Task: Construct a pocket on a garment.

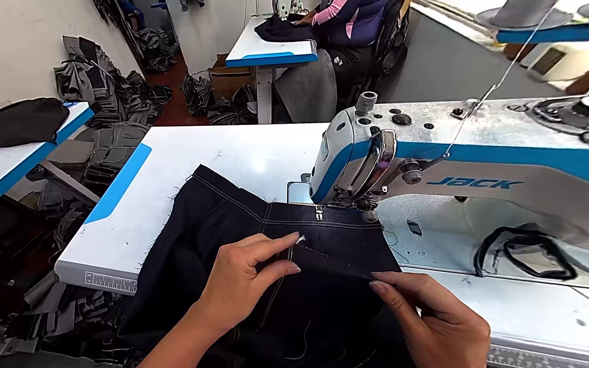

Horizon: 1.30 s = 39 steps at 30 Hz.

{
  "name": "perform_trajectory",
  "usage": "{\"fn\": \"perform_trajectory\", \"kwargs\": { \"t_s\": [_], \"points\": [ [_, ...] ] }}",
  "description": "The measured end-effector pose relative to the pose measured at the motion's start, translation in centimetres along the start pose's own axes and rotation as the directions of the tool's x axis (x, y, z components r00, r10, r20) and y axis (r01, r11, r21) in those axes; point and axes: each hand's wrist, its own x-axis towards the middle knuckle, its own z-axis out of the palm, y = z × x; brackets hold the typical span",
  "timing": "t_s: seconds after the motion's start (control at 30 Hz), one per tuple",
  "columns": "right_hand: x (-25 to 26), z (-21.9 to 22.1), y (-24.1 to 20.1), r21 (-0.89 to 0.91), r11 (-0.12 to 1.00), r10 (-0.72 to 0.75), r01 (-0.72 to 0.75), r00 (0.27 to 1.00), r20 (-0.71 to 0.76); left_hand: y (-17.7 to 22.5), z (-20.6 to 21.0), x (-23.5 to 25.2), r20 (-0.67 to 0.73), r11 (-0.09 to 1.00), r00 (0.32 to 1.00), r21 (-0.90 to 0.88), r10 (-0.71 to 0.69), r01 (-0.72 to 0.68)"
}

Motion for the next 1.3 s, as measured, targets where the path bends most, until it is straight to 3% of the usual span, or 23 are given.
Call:
{"fn": "perform_trajectory", "kwargs": {
  "t_s": [0.17, 0.3, 0.37, 0.47, 0.57, 0.63, 0.7, 0.77, 0.83, 0.9, 0.97, 1.1, 1.3],
  "points": [
    [-0.5, -1.8, -1.1, -0.144, 0.982, -0.100, 0.121, 0.985, 0.141, 0.1, -0.1, 0.5, 0.100, 0.934, 0.986, 0.322, 0.131, -0.157],
    [-0.7, -2.4, -2.4, -0.178, 0.978, -0.075, 0.111, 0.977, 0.199, -0.2, -0.5, 0.7, 0.220, 0.897, 0.969, 0.398, 0.113, -0.195],
    [-0.5, -2.6, -2.3, -0.165, 0.984, -0.021, 0.061, 0.973, 0.230, 0.0, -0.4, 0.8, 0.230, 0.927, 0.973, 0.359, 0.023, -0.107],
    [-0.2, -2.8, -2.4, -0.175, 0.984, 0.018, 0.030, 0.963, 0.268, 0.6, 0.4, 0.5, 0.214, 0.965, 0.947, 0.158, -0.238, 0.207],
    [-0.1, -2.7, -2.9, -0.184, 0.982, 0.011, 0.040, 0.964, 0.265, 0.7, 2.4, -0.6, 0.098, 0.854, 0.874, -0.185, -0.477, 0.487],
    [-0.2, -2.4, -3.4, -0.174, 0.984, 0.006, 0.046, 0.958, 0.288, 0.8, 3.8, -1.1, -0.028, 0.795, 0.833, -0.316, -0.553, 0.518],
    [-0.3, -2.2, -4.1, -0.137, 0.990, 0.005, 0.045, 0.939, 0.344, 0.8, 4.4, -1.2, -0.177, 0.887, 0.875, -0.201, -0.450, 0.416],
    [-0.4, -1.8, -4.8, -0.076, 0.997, 0.007, 0.026, 0.916, 0.401, 1.0, 3.7, -0.5, -0.280, 0.977, 0.954, 0.151, -0.107, 0.154],
    [-0.6, -1.3, -5.0, 0.011, 0.999, 0.027, -0.035, 0.896, 0.444, 1.7, 2.2, 1.5, -0.198, 0.866, 0.950, 0.486, 0.241, -0.119],
    [-1.1, -0.7, -4.5, 0.098, 0.983, 0.090, -0.153, 0.880, 0.466, 2.1, 1.5, 3.9, -0.041, 0.718, 0.916, 0.636, 0.398, -0.284],
    [-1.9, -0.2, -3.4, 0.141, 0.942, 0.208, -0.305, 0.860, 0.467, 0.9, 2.8, 6.0, 0.110, 0.671, 0.918, 0.650, 0.382, -0.357],
    [-3.4, 0.0, -0.8, 0.168, 0.771, 0.499, -0.615, 0.747, 0.440, -4.5, 9.2, 7.7, 0.334, 0.731, 0.887, 0.508, 0.320, -0.455],
    [-3.4, -1.1, 0.4, 0.122, 0.750, 0.545, -0.650, 0.712, 0.443, -7.3, 13.8, 9.5, 0.451, 0.665, 0.774, 0.412, 0.445, -0.622]
  ]
}}
